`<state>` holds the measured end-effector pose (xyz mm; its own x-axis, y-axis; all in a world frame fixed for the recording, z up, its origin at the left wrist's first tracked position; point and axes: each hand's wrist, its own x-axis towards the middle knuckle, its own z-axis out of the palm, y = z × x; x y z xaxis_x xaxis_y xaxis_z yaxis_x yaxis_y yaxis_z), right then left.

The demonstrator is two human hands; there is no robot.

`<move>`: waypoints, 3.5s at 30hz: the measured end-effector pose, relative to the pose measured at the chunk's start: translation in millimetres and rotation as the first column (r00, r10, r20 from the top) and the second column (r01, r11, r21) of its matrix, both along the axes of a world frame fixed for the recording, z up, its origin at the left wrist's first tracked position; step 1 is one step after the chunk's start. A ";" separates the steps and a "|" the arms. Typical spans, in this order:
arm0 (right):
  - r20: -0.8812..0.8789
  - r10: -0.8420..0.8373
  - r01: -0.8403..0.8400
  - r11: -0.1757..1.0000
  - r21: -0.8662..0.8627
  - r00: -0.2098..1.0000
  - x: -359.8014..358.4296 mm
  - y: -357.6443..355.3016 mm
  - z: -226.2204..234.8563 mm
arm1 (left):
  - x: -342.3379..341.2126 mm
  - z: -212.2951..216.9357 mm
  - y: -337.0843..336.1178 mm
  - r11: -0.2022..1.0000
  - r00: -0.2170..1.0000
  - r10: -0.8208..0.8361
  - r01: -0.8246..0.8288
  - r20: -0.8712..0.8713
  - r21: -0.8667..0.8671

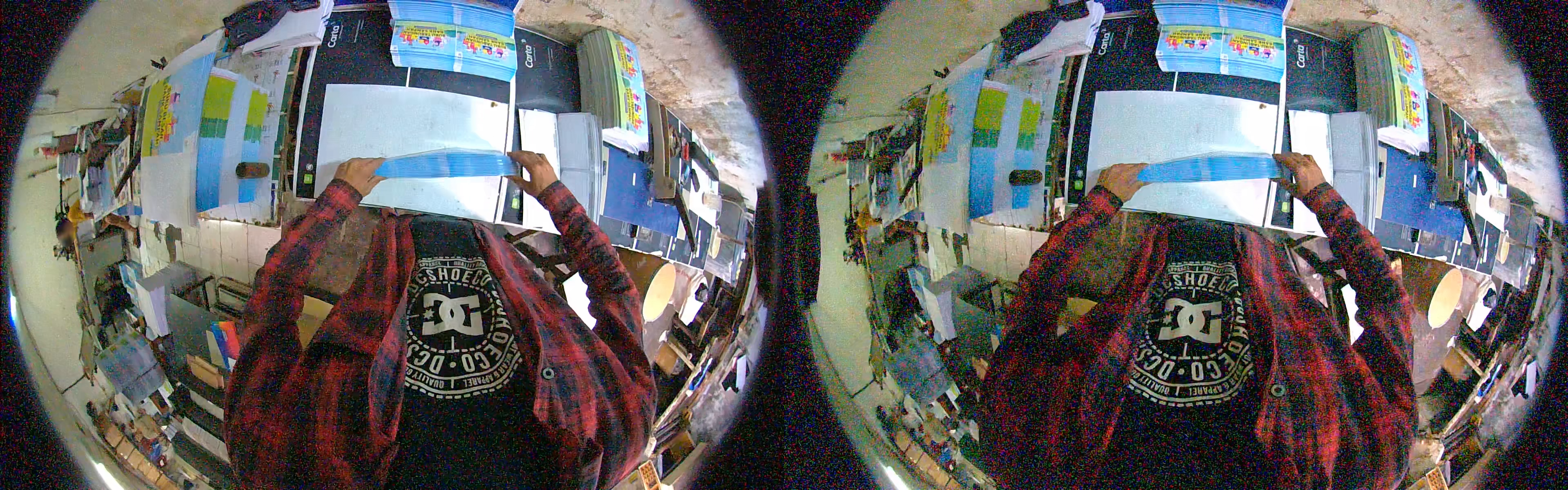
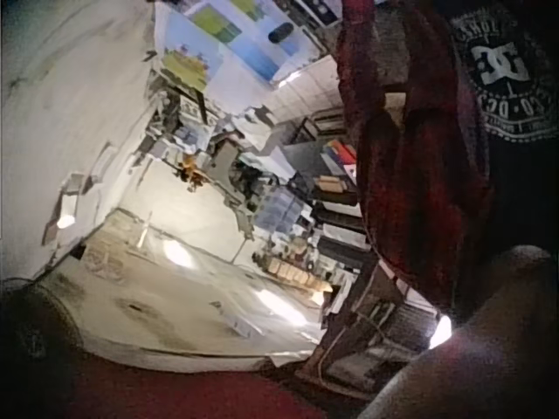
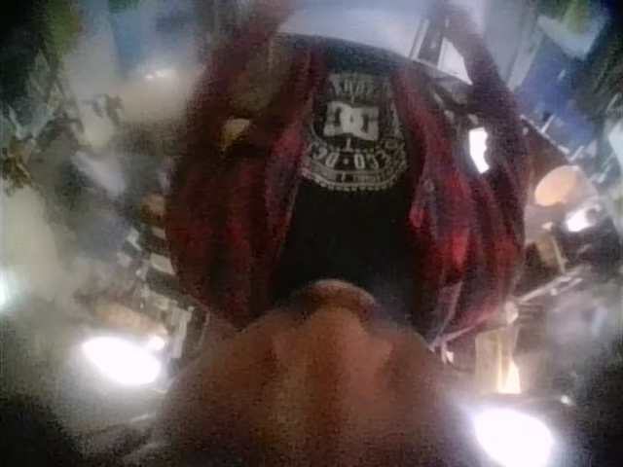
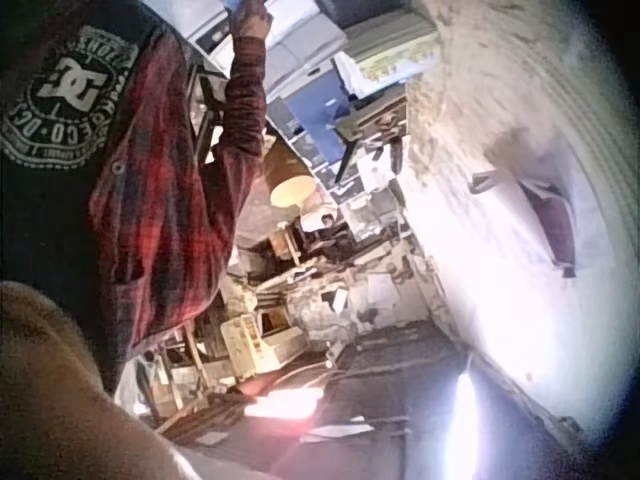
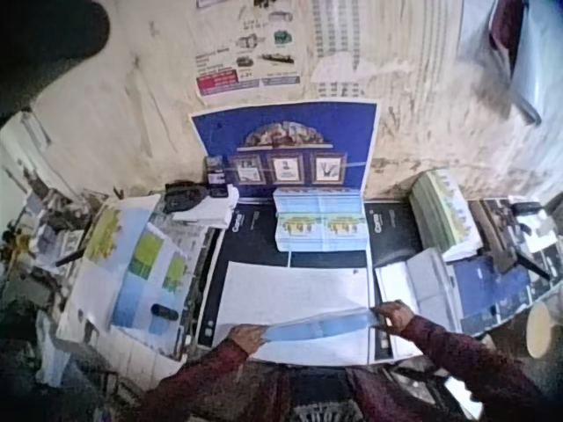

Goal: The person repeatedly picks up stacks of printed paper sheets from a table, aligns them, and places them into a growing pile. The person handles the papers by hand, occasionally adjusting the stack's position. The task involves repetitive handling of identical printed sheets in a cluttered workspace.

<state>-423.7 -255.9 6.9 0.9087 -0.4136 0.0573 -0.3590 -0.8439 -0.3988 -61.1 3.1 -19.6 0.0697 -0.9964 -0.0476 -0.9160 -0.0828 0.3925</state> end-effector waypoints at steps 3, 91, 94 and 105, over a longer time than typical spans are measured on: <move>-0.005 0.008 -0.007 0.994 0.109 1.000 -11.4 0.4 -11.1 | -2.1 -1.5 5.5 0.999 0.999 0.023 -0.021 -0.033 0.049; -0.579 -0.659 0.351 -0.461 0.815 0.480 312.9 -66.2 1.5 | 184.8 -86.7 -66.1 0.841 0.815 0.541 -0.518 0.208 -0.159; -0.395 -0.780 0.160 -0.365 0.917 0.486 329.3 -53.9 -15.5 | 187.2 -74.9 -69.9 0.841 0.839 0.538 -0.526 0.085 -0.126; 0.623 -0.220 0.287 0.958 -0.006 0.750 545.4 -27.9 33.2 | 195.2 -70.4 -79.0 0.818 0.817 0.576 -0.575 0.020 -0.017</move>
<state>121.6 -283.8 40.1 0.5290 -0.5861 0.6137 -0.2737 -0.8024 -0.5303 134.1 -76.0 -89.9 0.6316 -0.7748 -0.0295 -0.7114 -0.5942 0.3752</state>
